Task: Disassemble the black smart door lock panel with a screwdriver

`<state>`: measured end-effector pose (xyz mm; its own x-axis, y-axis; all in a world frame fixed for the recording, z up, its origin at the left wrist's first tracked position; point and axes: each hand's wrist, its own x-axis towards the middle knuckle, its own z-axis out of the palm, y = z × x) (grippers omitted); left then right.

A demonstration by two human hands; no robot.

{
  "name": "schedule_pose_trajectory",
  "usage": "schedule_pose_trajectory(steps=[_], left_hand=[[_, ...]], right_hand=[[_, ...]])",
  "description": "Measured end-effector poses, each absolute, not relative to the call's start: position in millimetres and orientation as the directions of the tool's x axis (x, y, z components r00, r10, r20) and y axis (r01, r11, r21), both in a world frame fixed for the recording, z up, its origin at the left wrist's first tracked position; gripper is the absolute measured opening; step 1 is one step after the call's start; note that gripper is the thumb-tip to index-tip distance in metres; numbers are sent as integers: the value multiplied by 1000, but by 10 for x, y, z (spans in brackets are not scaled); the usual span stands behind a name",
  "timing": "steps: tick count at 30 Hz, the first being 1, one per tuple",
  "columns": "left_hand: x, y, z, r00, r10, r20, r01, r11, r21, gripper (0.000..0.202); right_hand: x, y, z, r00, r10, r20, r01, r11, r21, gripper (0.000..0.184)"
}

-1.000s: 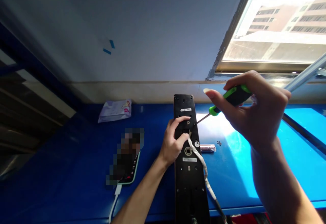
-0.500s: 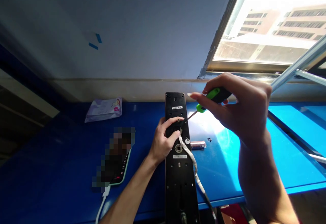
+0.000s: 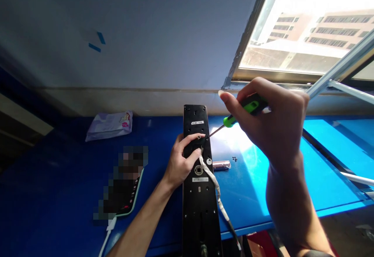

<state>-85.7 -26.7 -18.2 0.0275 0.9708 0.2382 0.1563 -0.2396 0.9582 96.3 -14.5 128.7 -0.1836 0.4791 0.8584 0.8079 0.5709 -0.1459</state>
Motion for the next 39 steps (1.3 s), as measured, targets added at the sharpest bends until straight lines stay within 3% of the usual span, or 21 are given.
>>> schedule_pose_trajectory(steps=[5,11,17,21,27,30,34,39], left_hand=[[-866,-265,-191,33,969,247,157,-249,956,34],[-876,-258,-221,38,967,253,154,-255,954,34],[-881,-264,-206,45,967,251,163,-254,953,35],[-880,-272,-205,44,969,243,161,-247,956,35],[-873,-271,-192,35,966,257,168,-259,951,34],[-873,-268,-181,33,964,263,175,-265,948,33],[-873,-267,-184,29,965,262,174,-263,949,33],[-865,-263,-204,27,965,261,171,-262,950,33]], right_hand=[[936,-103,1250,-124,463,877,854,500,-143,36],[1012,-164,1313,-385,531,755,682,715,-155,12],[1096,-193,1366,-482,483,731,623,776,-101,17],[1083,-183,1363,-447,525,724,668,734,-119,18],[962,-182,1310,-290,478,829,790,608,-74,13],[986,-211,1327,-356,513,781,726,678,-114,11],[1053,-252,1375,-481,576,661,590,771,-242,28],[939,-240,1313,-261,544,798,801,583,-136,12]])
